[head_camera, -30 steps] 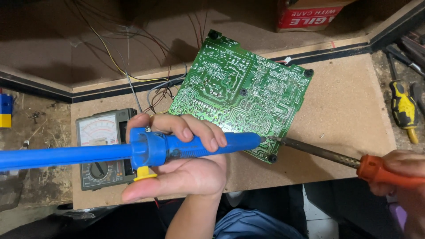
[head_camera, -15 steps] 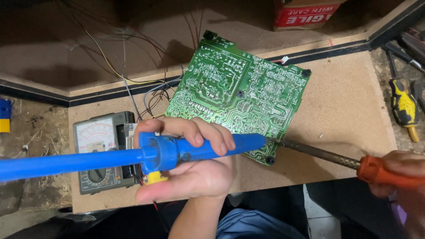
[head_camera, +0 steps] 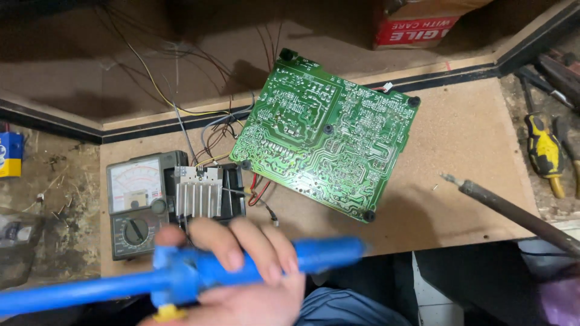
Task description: Repairing a circuit board by desoldering components and testing with a multimeter.
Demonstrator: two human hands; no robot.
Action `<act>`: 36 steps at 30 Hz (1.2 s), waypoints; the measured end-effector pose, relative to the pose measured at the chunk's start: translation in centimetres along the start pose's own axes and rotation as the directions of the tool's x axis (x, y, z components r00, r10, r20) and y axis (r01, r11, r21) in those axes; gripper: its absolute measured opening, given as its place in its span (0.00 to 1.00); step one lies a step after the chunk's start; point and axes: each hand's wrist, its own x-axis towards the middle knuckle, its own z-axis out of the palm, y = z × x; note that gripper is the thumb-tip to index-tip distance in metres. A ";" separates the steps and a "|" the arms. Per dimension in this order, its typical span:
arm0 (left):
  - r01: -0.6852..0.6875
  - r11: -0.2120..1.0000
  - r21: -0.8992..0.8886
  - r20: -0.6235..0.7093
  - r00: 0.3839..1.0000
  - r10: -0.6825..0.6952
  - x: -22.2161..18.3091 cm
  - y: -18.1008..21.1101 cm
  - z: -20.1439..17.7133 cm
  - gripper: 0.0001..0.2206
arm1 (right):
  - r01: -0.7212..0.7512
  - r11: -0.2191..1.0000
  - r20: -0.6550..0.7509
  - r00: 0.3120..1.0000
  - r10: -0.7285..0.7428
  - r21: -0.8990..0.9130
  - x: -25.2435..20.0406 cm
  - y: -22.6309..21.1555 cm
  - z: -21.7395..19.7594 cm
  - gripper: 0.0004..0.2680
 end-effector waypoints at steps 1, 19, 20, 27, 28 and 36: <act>0.138 0.987 0.082 -0.007 0.990 -0.138 -0.6 1.2 0.1 0.13 | -0.148 0.986 0.040 0.989 0.145 0.082 0.8 1.0 0.3 0.15; -0.130 0.767 0.628 0.222 0.975 -0.016 -7.6 2.1 -4.3 0.22 | 0.528 0.422 -0.249 0.368 -0.896 -0.737 -10.7 4.4 24.7 0.16; -0.134 0.767 0.628 0.223 0.975 -0.012 -7.5 2.8 -5.0 0.22 | 0.530 0.419 -0.246 0.367 -0.897 -0.737 -11.1 2.8 26.0 0.16; -0.031 0.405 0.914 0.091 0.987 -0.131 -9.4 7.1 -9.7 0.11 | 0.060 0.517 -0.519 -0.022 -0.854 -0.854 -14.6 -7.3 40.1 0.07; -0.008 0.331 0.944 0.066 0.984 -0.164 -9.6 7.5 -9.8 0.09 | -0.016 0.515 -0.513 -0.078 -0.855 -0.857 -15.2 -7.3 41.1 0.15; -0.336 0.080 0.938 0.345 0.901 -0.262 -7.6 5.7 -8.0 0.09 | 0.404 0.028 -0.112 -0.186 -0.976 -0.915 -17.2 -17.2 48.7 0.11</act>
